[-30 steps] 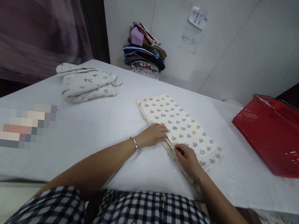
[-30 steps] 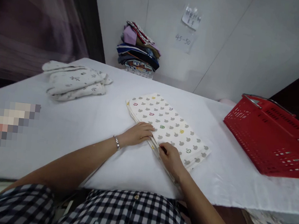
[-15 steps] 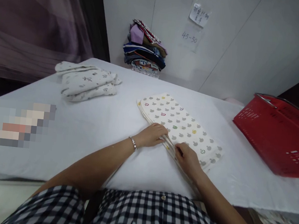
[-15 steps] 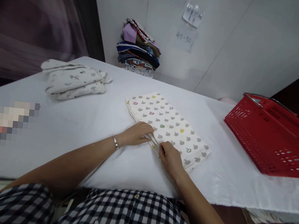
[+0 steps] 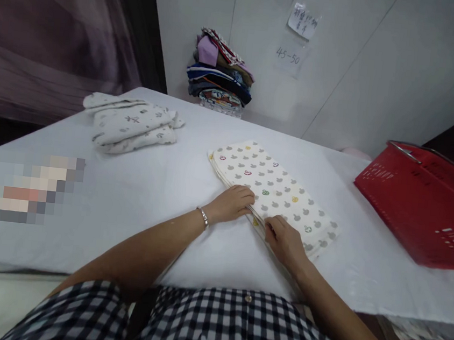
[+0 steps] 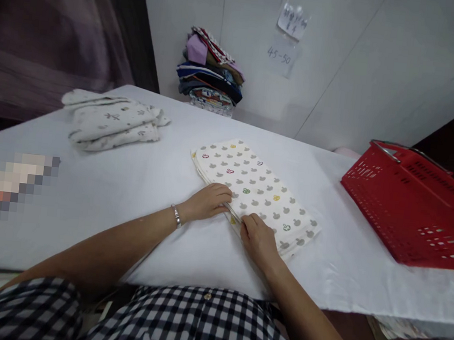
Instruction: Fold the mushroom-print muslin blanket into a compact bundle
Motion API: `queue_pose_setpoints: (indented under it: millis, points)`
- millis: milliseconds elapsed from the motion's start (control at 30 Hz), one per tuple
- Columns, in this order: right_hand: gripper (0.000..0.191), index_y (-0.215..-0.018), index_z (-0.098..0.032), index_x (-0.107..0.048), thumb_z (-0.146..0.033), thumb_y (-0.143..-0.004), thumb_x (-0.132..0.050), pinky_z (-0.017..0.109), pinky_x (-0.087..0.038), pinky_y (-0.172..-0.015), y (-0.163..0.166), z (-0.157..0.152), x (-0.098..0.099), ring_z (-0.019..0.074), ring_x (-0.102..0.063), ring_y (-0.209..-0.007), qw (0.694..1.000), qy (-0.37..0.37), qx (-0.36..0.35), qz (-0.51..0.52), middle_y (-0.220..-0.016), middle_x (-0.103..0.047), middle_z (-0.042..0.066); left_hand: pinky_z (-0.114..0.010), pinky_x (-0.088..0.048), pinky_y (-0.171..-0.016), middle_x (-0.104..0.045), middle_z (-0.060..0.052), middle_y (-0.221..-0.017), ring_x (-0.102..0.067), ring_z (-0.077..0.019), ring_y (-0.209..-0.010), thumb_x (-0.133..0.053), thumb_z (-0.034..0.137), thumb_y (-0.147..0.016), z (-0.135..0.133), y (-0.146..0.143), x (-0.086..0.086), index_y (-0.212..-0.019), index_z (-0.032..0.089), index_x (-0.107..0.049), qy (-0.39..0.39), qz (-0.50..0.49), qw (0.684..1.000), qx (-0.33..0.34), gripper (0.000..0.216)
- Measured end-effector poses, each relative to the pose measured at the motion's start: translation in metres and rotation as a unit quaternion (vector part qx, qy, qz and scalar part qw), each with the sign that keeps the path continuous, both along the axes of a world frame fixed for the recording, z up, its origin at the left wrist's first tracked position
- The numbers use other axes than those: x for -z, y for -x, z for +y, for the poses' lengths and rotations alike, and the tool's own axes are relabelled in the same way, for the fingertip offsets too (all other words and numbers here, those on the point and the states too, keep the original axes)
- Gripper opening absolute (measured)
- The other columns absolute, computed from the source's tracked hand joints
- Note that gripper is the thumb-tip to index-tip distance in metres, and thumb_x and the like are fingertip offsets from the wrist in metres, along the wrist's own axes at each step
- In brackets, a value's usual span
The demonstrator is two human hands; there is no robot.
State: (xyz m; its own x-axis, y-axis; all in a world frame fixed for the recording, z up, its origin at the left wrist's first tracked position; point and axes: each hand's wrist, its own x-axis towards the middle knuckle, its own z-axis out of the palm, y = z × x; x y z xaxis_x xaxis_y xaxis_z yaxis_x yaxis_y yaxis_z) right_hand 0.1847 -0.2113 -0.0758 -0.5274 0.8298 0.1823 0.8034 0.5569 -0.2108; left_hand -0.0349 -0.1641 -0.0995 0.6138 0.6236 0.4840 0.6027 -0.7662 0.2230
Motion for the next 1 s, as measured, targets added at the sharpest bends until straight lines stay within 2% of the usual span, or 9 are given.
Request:
queue_pose_setpoints:
  millis: [133,367,467,600,700,800,900,1000]
  points:
    - [0.018,-0.095,-0.021,-0.056,-0.022,-0.09,-0.039,0.024,-0.039,-0.062,-0.003,0.002,0.0,0.0153,-0.056,-0.078,1.0,0.009,0.0,0.027,-0.088,-0.058,0.003,-0.034,-0.039,-0.091,-0.058,-0.005,-0.107,-0.049,-0.0186,-0.104,-0.053,0.023,-0.085,-0.003,-0.004,0.002,-0.079,0.018,-0.059,-0.037,0.013,0.999,0.005,0.01]
    - [0.018,-0.092,-0.02,-0.057,-0.022,-0.09,-0.039,0.024,-0.039,-0.063,-0.001,0.004,0.002,0.0148,-0.055,-0.076,0.999,0.018,0.001,0.028,-0.083,-0.057,0.002,-0.037,-0.038,-0.094,-0.057,-0.004,-0.117,-0.047,-0.0193,-0.113,-0.047,0.016,-0.088,-0.006,-0.012,0.005,-0.08,0.019,-0.063,-0.072,0.041,0.996,0.031,0.018]
    - [0.018,-0.092,-0.02,-0.057,-0.022,-0.09,-0.039,0.024,-0.039,-0.063,-0.001,0.004,-0.001,0.0144,-0.055,-0.076,1.0,0.01,-0.001,0.026,-0.084,-0.057,0.002,-0.037,-0.038,-0.094,-0.058,-0.005,-0.116,-0.046,-0.0198,-0.115,-0.045,0.013,-0.088,-0.007,-0.013,0.003,-0.076,0.018,-0.062,-0.076,0.04,0.996,0.038,0.021]
    - [0.018,-0.093,-0.02,-0.056,-0.022,-0.091,-0.039,0.024,-0.037,-0.061,0.0,0.004,-0.005,0.0148,-0.055,-0.076,1.0,-0.007,0.004,-0.007,-0.085,-0.057,0.003,-0.036,-0.038,-0.095,-0.059,-0.005,-0.113,-0.044,-0.0186,-0.117,-0.041,0.013,-0.089,-0.009,-0.013,0.001,-0.079,0.017,-0.06,-0.057,0.024,0.997,0.04,0.022]
    - [0.017,-0.091,-0.02,-0.056,-0.021,-0.091,-0.039,0.023,-0.036,-0.06,0.002,0.001,-0.005,0.0148,-0.055,-0.077,0.999,0.008,-0.014,-0.045,-0.084,-0.057,0.003,-0.037,-0.038,-0.095,-0.06,-0.005,-0.109,-0.045,-0.0185,-0.116,-0.04,0.015,-0.089,-0.009,-0.013,0.0,-0.084,0.018,-0.059,-0.024,0.022,0.998,0.046,0.02]
    - [0.012,-0.093,-0.02,-0.054,-0.025,-0.089,-0.044,0.024,-0.034,-0.059,0.005,-0.003,-0.003,0.0156,-0.055,-0.08,0.998,0.014,-0.01,-0.061,-0.087,-0.058,0.003,-0.037,-0.038,-0.094,-0.061,-0.005,-0.105,-0.048,-0.0181,-0.111,-0.04,0.016,-0.089,-0.009,-0.013,-0.003,-0.086,0.019,-0.058,0.004,0.012,0.999,0.053,0.018]
    - [0.015,-0.097,-0.019,-0.053,-0.029,-0.086,-0.051,0.025,-0.033,-0.058,0.009,-0.007,-0.002,0.0188,-0.054,-0.085,0.996,-0.002,0.004,-0.087,-0.092,-0.058,0.005,-0.036,-0.038,-0.093,-0.061,-0.004,-0.103,-0.051,-0.0165,-0.104,-0.04,0.017,-0.089,-0.009,-0.013,-0.005,-0.085,0.019,-0.056,0.014,0.003,0.998,0.057,0.016]
    - [0.011,-0.095,-0.017,-0.053,-0.023,-0.087,-0.048,0.026,-0.032,-0.057,0.01,-0.008,-0.001,0.0195,-0.054,-0.082,0.994,-0.016,0.021,-0.11,-0.089,-0.057,0.006,-0.034,-0.037,-0.093,-0.062,-0.003,-0.1,-0.053,-0.0154,-0.1,-0.04,0.018,-0.089,-0.009,-0.013,-0.005,-0.084,0.018,-0.054,0.011,-0.003,0.998,0.058,0.015]
